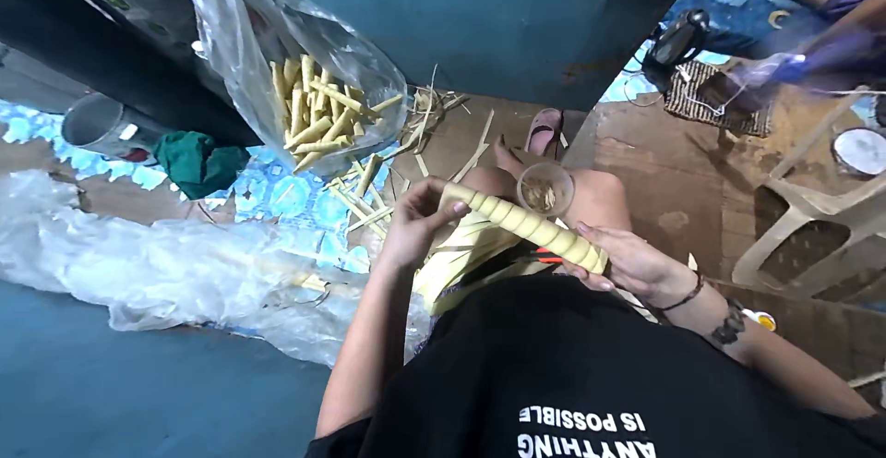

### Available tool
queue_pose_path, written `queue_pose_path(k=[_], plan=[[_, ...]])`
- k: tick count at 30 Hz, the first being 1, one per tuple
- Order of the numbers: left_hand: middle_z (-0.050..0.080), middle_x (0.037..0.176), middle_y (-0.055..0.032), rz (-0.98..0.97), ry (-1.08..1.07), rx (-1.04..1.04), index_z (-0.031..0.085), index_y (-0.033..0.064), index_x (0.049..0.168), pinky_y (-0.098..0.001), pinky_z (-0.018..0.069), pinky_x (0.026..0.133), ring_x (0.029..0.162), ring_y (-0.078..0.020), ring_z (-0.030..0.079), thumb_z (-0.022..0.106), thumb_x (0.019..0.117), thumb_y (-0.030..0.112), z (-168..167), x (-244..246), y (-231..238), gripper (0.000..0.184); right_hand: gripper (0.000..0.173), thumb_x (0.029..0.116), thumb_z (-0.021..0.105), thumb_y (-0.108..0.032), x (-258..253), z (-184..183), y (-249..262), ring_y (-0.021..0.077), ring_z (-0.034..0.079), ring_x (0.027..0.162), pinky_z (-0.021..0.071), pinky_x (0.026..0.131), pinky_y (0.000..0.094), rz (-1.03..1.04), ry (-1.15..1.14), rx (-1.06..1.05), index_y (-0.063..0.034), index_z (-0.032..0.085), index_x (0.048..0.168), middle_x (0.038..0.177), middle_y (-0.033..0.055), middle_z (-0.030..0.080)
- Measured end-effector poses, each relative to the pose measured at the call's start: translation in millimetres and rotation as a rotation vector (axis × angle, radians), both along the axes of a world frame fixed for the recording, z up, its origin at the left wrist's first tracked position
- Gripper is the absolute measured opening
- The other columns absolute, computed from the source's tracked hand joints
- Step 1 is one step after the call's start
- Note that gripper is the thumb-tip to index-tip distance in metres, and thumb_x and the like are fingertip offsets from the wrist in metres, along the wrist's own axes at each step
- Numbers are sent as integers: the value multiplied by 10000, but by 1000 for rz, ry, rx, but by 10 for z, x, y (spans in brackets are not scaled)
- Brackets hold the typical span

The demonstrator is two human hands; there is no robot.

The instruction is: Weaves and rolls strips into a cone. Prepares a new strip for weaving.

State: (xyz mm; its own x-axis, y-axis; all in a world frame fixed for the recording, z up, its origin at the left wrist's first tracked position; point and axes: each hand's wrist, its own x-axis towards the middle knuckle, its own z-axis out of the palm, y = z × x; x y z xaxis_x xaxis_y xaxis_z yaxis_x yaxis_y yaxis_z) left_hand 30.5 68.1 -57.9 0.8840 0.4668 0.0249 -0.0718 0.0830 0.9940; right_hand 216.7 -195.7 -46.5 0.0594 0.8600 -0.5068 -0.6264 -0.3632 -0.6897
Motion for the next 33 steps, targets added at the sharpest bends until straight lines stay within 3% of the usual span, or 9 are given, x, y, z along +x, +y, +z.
queue_pose_path(k=[4, 9, 13, 15, 18, 20, 23, 27, 33], plan=[[657, 1270, 47, 95, -83, 22, 690, 186, 1045, -277, 563, 930, 1131, -84, 638, 678, 940, 67, -145, -33, 34, 159, 530, 1097, 297, -465, 20, -98, 90, 49, 641, 610, 541, 526, 170, 191, 111, 132, -77, 573, 1329, 843, 9, 677], [717, 1036, 67, 37, -117, -101, 660, 241, 1060, -250, 573, 866, 954, -52, 678, 689, 952, 102, -76, -132, -17, 179, 629, 1109, 124, -418, -117, -2, 527, 128, 695, 578, 627, 558, 309, 382, 103, 140, -36, 604, 1248, 688, 25, 683], [695, 1018, 28, -24, -89, -149, 622, 205, 1083, -251, 591, 756, 859, -78, 675, 634, 968, 85, -102, -141, -145, 167, 573, 1134, 166, -392, -465, 97, 1036, 87, 599, 507, 522, 470, 213, 195, 93, -26, -21, 603, 1146, 650, 32, 608], [698, 1023, 33, -21, -89, -137, 629, 211, 1101, -263, 589, 808, 899, -82, 678, 638, 970, 91, -105, -205, -125, 178, 534, 1134, 164, -375, -555, 78, 1137, 60, 547, 463, 472, 427, 186, 203, 94, -16, -35, 570, 1067, 607, 11, 553], [712, 1026, 48, 10, -71, -93, 642, 221, 1071, -269, 583, 851, 944, -74, 682, 661, 954, 88, -131, -281, -123, 178, 469, 1145, 236, -259, -389, 6, 1155, 81, 620, 598, 551, 567, 234, 351, -403, 59, 15, 611, 1081, 729, 58, 625], [702, 1036, 53, 63, -60, -106, 630, 217, 1092, -259, 582, 838, 936, -67, 675, 634, 957, 65, -155, -346, -71, 204, 357, 1117, 400, -195, -113, -86, 1168, 227, 677, 823, 574, 790, 417, 441, -891, 17, 48, 656, 1171, 974, 174, 687], [696, 1059, 61, 146, -66, -146, 617, 226, 1104, -248, 584, 833, 938, -60, 675, 619, 958, 44, -166, -403, 18, 234, 253, 1034, 567, -156, 320, -369, 1133, 372, 677, 1004, 525, 937, 559, 377, -1369, -168, 50, 706, 1080, 1066, 235, 689], [691, 1047, 71, 140, -89, -173, 618, 241, 1093, -260, 580, 861, 949, -61, 671, 624, 958, 37, -141, -364, -1, 245, 223, 1005, 585, -100, 460, -552, 1153, 424, 661, 1104, 512, 973, 586, 585, -1495, -432, 65, 701, 1100, 1126, 272, 682], [691, 1067, 56, 104, -103, -214, 615, 237, 1102, -262, 585, 858, 953, -73, 678, 645, 955, 51, -166, -296, -54, 239, 298, 938, 660, -77, 493, -1086, 1269, 463, 616, 1176, 494, 943, 646, 791, -1395, -602, 96, 641, 1180, 1234, 299, 632]])
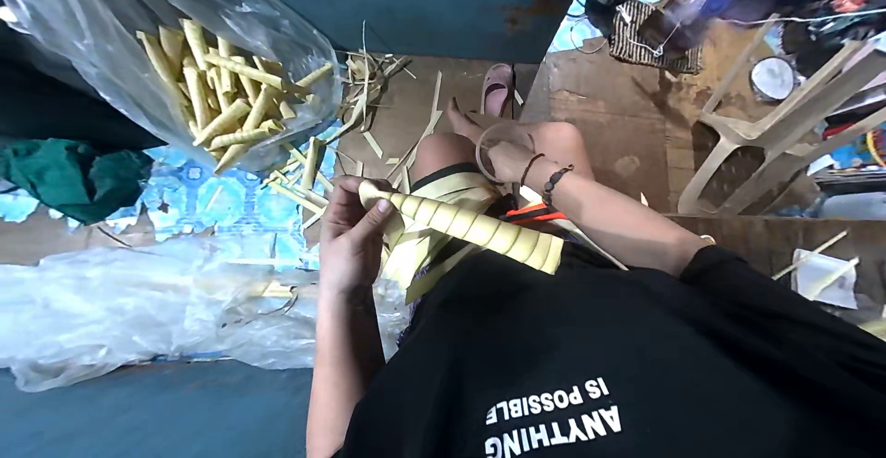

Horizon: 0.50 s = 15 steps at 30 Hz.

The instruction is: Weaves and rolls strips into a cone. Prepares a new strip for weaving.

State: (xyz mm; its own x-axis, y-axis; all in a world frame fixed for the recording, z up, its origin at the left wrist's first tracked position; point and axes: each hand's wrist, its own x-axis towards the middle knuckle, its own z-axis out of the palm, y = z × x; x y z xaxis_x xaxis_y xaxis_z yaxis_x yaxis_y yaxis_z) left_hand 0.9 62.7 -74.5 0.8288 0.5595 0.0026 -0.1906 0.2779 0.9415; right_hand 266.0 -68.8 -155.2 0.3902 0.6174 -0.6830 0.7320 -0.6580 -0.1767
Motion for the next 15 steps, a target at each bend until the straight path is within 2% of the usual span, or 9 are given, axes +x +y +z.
queue_pose_path(k=[3, 5, 7, 9, 12, 15], plan=[[689, 1070, 57, -12, -12, -13, 620, 246, 1102, -265, 585, 863, 955, -73, 676, 647, 965, 70, 3, -36, 35, 225, 284, 927, 670, -62, 23, -59, 28, 461, 615, 1178, 494, 941, 642, 13, 15, -49, 105, 641, 1154, 1237, 301, 629], [684, 1063, 68, -4, -11, -18, 622, 256, 1098, -260, 581, 862, 953, -63, 670, 617, 971, 55, 11, -33, 43, 238, 291, 930, 663, -52, 72, -111, 24, 454, 611, 1193, 494, 955, 633, 19, -11, -39, 94, 641, 1181, 1250, 293, 628], [686, 1062, 65, 4, -10, -25, 617, 249, 1099, -262, 584, 858, 952, -68, 674, 603, 973, 40, 28, -17, 31, 244, 298, 933, 651, -37, 85, -156, 7, 468, 602, 1209, 481, 970, 655, -1, -23, -39, 90, 647, 1202, 1263, 300, 628], [698, 1057, 62, 4, -18, -34, 625, 247, 1090, -264, 586, 864, 953, -71, 682, 621, 972, 48, 44, 7, 13, 232, 264, 927, 639, -5, 80, -187, -15, 483, 596, 1210, 468, 975, 678, -13, -25, -25, 99, 660, 1169, 1256, 309, 630], [693, 1058, 53, -6, -30, -54, 631, 241, 1092, -265, 587, 861, 948, -74, 680, 626, 973, 56, 41, 10, 8, 220, 221, 910, 645, 9, 109, -226, -23, 468, 620, 1166, 493, 935, 666, -20, -49, 67, 74, 679, 1118, 1204, 288, 652], [689, 1053, 65, -16, -32, -92, 621, 261, 1099, -252, 581, 852, 940, -63, 674, 582, 989, 57, 46, 9, 24, 235, 265, 927, 652, -48, 174, -184, -22, 453, 625, 1163, 491, 958, 646, -45, -19, 154, 60, 672, 1168, 1204, 281, 656]])
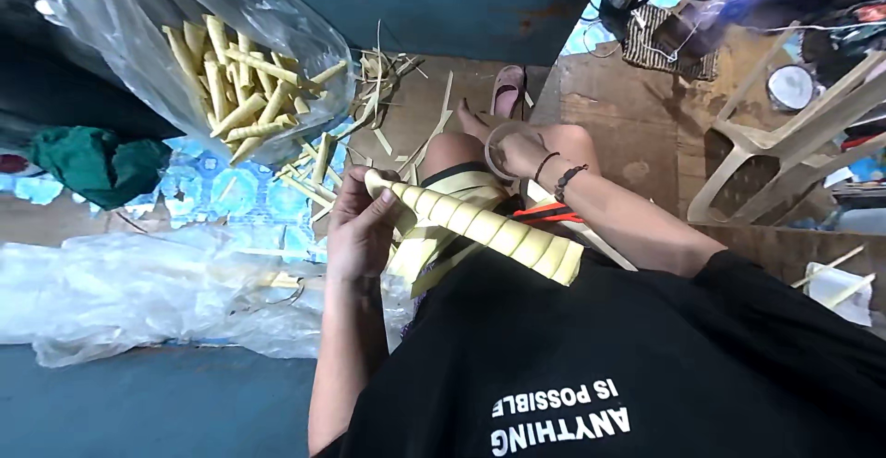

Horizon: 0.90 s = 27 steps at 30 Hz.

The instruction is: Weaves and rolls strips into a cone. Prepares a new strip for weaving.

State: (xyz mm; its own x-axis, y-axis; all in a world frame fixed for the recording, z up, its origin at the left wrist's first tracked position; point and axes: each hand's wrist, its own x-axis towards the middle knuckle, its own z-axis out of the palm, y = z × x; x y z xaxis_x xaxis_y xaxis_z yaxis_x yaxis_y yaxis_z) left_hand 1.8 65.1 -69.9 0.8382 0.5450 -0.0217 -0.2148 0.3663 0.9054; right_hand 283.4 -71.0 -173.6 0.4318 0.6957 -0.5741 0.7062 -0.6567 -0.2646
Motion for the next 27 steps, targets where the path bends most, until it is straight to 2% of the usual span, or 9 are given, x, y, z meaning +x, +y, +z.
queue_pose_path(k=[4, 7, 10, 14, 16, 21, 25, 27], plan=[[689, 1052, 67, -19, -5, -64, 619, 279, 1109, -252, 577, 846, 934, -60, 672, 563, 997, 78, 48, 50, -39, 236, 294, 935, 661, -55, 26, -26, -59, 467, 612, 1192, 472, 988, 660, 36, 7, -102, 76, 658, 1197, 1230, 296, 646], [691, 1049, 58, -60, -34, -81, 633, 269, 1095, -245, 577, 838, 934, -63, 674, 587, 985, 85, 92, 105, -80, 220, 274, 906, 676, -25, 4, -129, -58, 478, 603, 1193, 467, 976, 674, 77, 7, -166, 96, 664, 1151, 1230, 303, 640], [694, 1052, 41, -95, -69, -105, 642, 253, 1092, -249, 577, 841, 935, -74, 677, 613, 978, 84, 105, 122, -100, 206, 283, 897, 700, -62, 49, -145, -62, 460, 620, 1165, 479, 963, 657, 59, 35, -93, 95, 669, 1132, 1192, 294, 654], [690, 1029, 36, -99, -59, -137, 633, 246, 1091, -247, 584, 825, 916, -74, 680, 605, 977, 73, 126, 141, -115, 209, 369, 913, 719, -121, 109, -106, -62, 448, 626, 1154, 474, 975, 645, -15, 83, 23, 70, 647, 1220, 1191, 285, 658], [689, 1036, 36, -112, -63, -148, 629, 246, 1096, -245, 581, 824, 917, -73, 678, 599, 979, 72, 136, 158, -118, 212, 363, 920, 709, -109, 100, -113, -59, 452, 618, 1173, 468, 991, 646, 21, 62, -24, 74, 638, 1225, 1210, 290, 650], [697, 1042, 29, -145, -97, -170, 643, 248, 1099, -245, 578, 828, 917, -76, 677, 662, 960, 106, 162, 194, -135, 199, 313, 899, 717, -74, 50, -154, -32, 468, 604, 1197, 469, 985, 660, 84, 32, -177, 109, 656, 1144, 1230, 303, 638], [718, 1048, 10, -137, -86, -203, 664, 237, 1083, -272, 588, 863, 955, -97, 697, 683, 948, 113, 167, 193, -139, 184, 317, 870, 732, -42, 82, -130, -39, 468, 611, 1177, 468, 981, 663, 22, 73, -47, 101, 664, 1144, 1215, 306, 643], [725, 1040, 10, -135, -84, -218, 667, 244, 1064, -275, 593, 855, 950, -99, 703, 675, 945, 111, 159, 204, -133, 179, 305, 890, 708, -37, 106, -127, -39, 460, 611, 1182, 464, 999, 650, -2, 92, 8, 78, 673, 1170, 1213, 295, 650]])
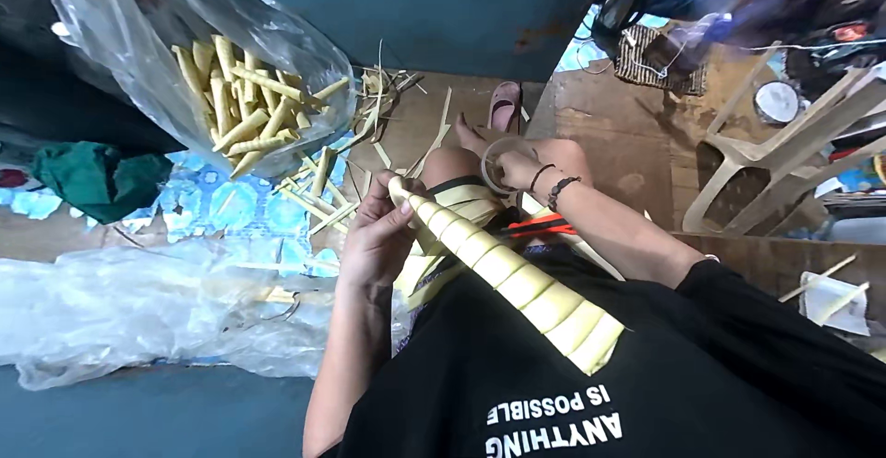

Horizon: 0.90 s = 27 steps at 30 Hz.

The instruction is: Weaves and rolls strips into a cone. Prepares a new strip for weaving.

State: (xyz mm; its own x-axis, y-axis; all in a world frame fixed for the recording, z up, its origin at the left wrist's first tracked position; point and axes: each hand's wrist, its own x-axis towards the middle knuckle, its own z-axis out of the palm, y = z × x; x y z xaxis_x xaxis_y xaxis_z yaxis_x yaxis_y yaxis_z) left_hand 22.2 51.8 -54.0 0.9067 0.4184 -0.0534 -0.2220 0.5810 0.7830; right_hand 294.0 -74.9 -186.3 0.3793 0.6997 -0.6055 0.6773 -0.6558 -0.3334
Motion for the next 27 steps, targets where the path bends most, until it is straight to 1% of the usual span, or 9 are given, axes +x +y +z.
queue_pose_path(k=[2, 4, 10, 14, 18, 21, 24, 25, 27], plan=[[717, 1013, 16, -5, -3, -12, 667, 251, 1052, -275, 594, 838, 931, -97, 697, 683, 941, 120, -11, 20, 0, 172, 266, 914, 663, -23, 5, 1, -12, 437, 628, 1171, 473, 1007, 629, -17, 3, 50, 28, 710, 1170, 1193, 269, 676], [712, 1006, 20, -19, -7, -17, 662, 261, 1058, -275, 594, 814, 915, -98, 692, 703, 935, 140, -21, 39, -4, 177, 268, 934, 647, -39, 5, 26, -13, 431, 628, 1180, 472, 1014, 628, -39, -4, 67, 13, 715, 1188, 1199, 263, 679], [717, 1000, 11, -56, 0, -67, 676, 255, 1065, -288, 607, 798, 903, -103, 703, 725, 916, 138, -18, 68, -52, 195, 274, 928, 696, -85, 33, 23, -37, 411, 657, 1127, 491, 1000, 611, -47, 1, 157, 6, 717, 1185, 1159, 244, 697], [696, 965, 33, -216, -39, -33, 683, 257, 1041, -262, 594, 783, 874, -82, 681, 779, 879, 189, -35, 96, -57, 200, 211, 949, 644, -50, 9, 94, -57, 404, 663, 1105, 498, 990, 597, -8, 7, 202, 26, 718, 1131, 1136, 244, 698], [694, 985, 26, -349, -76, -12, 679, 251, 1055, -266, 586, 788, 882, -90, 677, 769, 891, 186, -23, 184, -71, 198, 263, 1000, 582, -60, -27, 266, -111, 365, 674, 1116, 499, 1020, 555, -25, 48, 275, -27, 714, 1225, 1167, 210, 709], [679, 965, 15, -374, -79, -9, 666, 238, 1048, -269, 583, 777, 878, -98, 674, 749, 903, 173, 19, 276, -99, 179, 225, 940, 649, -47, -14, 295, -190, 344, 692, 968, 540, 912, 559, -69, 74, 368, -12, 720, 1151, 1051, 195, 715], [672, 929, 7, -380, -59, 18, 659, 222, 1056, -263, 580, 751, 837, -95, 667, 747, 900, 168, 41, 354, -142, 187, 199, 906, 672, -37, -27, 392, -280, 312, 673, 874, 561, 829, 506, -103, 74, 486, 15, 684, 1098, 986, 184, 684], [672, 915, 11, -370, -39, 28, 666, 226, 1038, -263, 575, 742, 820, -90, 662, 748, 888, 167, 61, 374, -164, 181, 182, 923, 665, -53, -44, 469, -311, 296, 676, 885, 564, 832, 486, -118, 73, 525, 11, 683, 1091, 1002, 176, 685], [677, 929, 7, -367, -15, 47, 672, 225, 1017, -260, 575, 742, 820, -85, 661, 753, 884, 189, 91, 406, -204, 160, 165, 954, 654, -86, -75, 596, -392, 273, 695, 980, 567, 905, 459, -130, 61, 665, 4, 703, 1083, 1072, 169, 705]])
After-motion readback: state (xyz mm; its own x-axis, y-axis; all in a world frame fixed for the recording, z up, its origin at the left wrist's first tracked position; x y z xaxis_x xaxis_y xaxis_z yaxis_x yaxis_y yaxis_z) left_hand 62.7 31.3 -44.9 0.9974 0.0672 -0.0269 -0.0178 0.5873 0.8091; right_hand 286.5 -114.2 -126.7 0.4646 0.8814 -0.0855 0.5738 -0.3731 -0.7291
